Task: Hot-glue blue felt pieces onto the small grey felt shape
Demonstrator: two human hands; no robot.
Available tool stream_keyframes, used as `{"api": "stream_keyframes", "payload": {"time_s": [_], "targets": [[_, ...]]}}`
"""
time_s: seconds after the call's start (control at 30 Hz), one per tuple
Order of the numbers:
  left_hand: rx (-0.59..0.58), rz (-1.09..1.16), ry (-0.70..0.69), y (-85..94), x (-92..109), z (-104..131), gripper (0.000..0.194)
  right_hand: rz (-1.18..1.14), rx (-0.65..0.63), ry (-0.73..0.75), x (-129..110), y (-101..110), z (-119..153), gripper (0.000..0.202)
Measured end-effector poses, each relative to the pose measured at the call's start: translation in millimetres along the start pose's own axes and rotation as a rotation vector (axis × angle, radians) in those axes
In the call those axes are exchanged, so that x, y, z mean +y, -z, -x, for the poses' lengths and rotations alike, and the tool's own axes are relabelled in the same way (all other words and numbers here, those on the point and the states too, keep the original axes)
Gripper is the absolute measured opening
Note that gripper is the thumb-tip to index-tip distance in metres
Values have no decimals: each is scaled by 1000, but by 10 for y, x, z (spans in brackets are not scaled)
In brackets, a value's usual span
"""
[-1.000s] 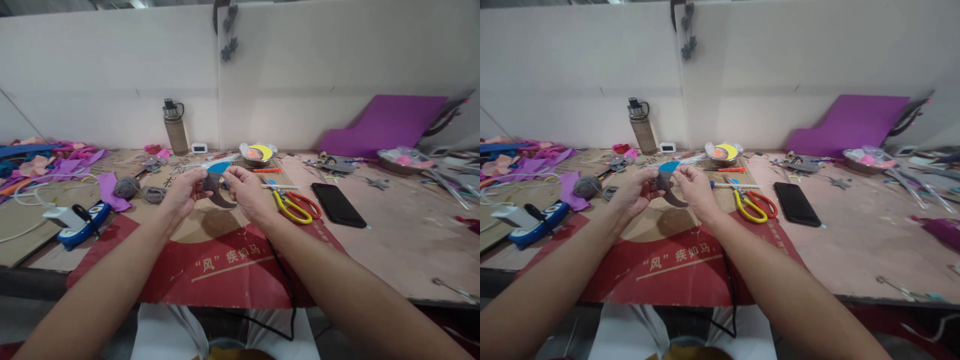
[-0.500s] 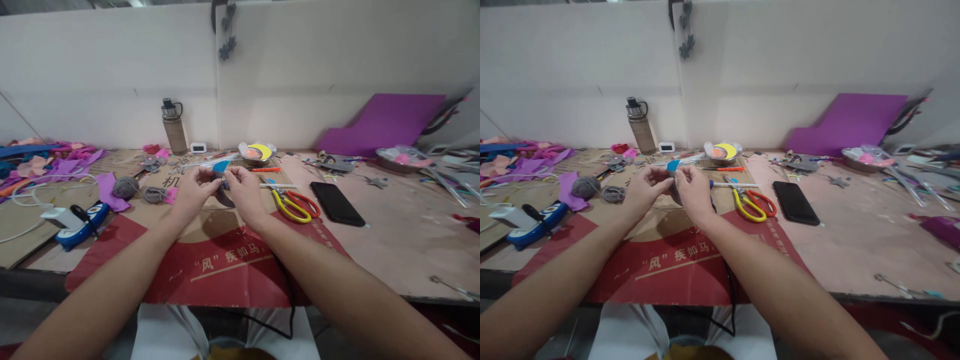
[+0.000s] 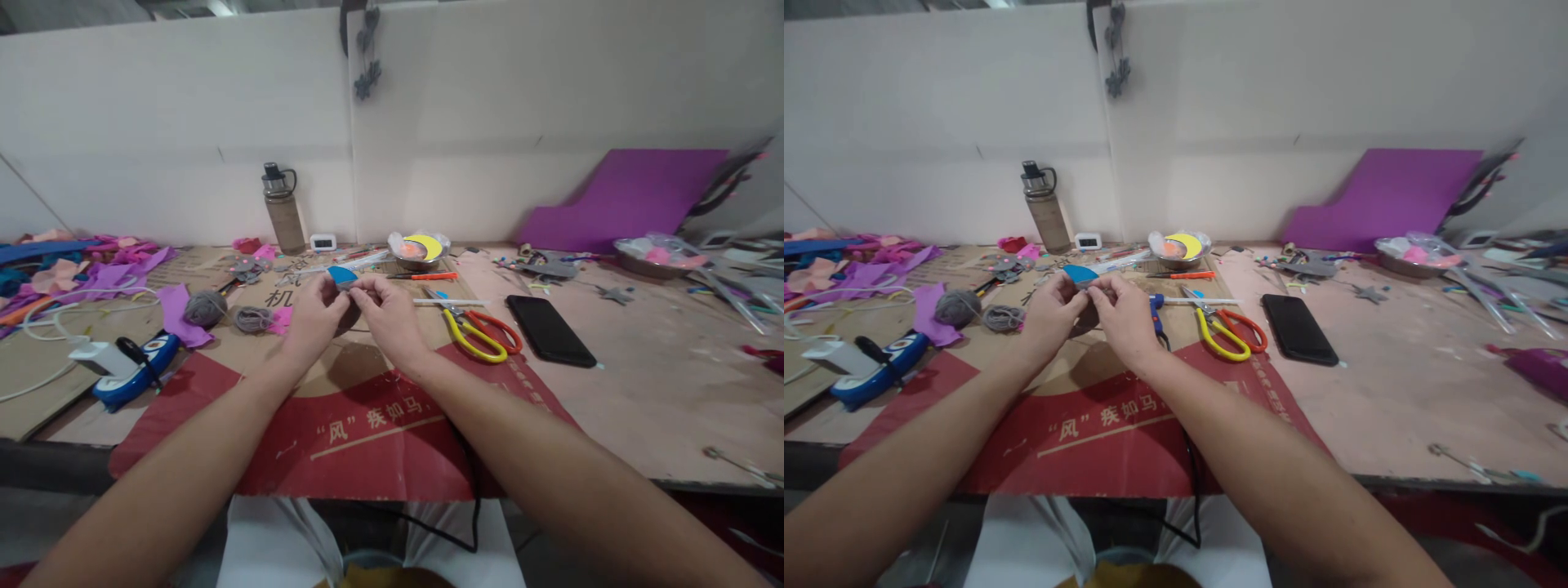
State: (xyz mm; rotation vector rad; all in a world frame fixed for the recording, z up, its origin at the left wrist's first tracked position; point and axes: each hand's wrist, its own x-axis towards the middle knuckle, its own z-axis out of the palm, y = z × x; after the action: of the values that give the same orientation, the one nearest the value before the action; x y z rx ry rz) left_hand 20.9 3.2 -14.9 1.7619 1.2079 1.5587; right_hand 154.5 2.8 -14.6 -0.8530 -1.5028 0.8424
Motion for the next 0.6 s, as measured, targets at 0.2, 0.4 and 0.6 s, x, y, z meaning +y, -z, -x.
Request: {"api": "stream_keyframes", "payload": {"time_s": [0.2, 0.4, 0.6], "targets": [[13, 46, 49, 8, 43, 18, 17, -88, 6, -26, 62, 6, -34, 18], [-32, 144, 130, 24, 93, 47, 26, -124, 16, -50, 53, 32, -48, 18], [1, 216, 172, 9, 106, 47, 31, -100, 23, -47, 22, 26, -40, 16]]}}
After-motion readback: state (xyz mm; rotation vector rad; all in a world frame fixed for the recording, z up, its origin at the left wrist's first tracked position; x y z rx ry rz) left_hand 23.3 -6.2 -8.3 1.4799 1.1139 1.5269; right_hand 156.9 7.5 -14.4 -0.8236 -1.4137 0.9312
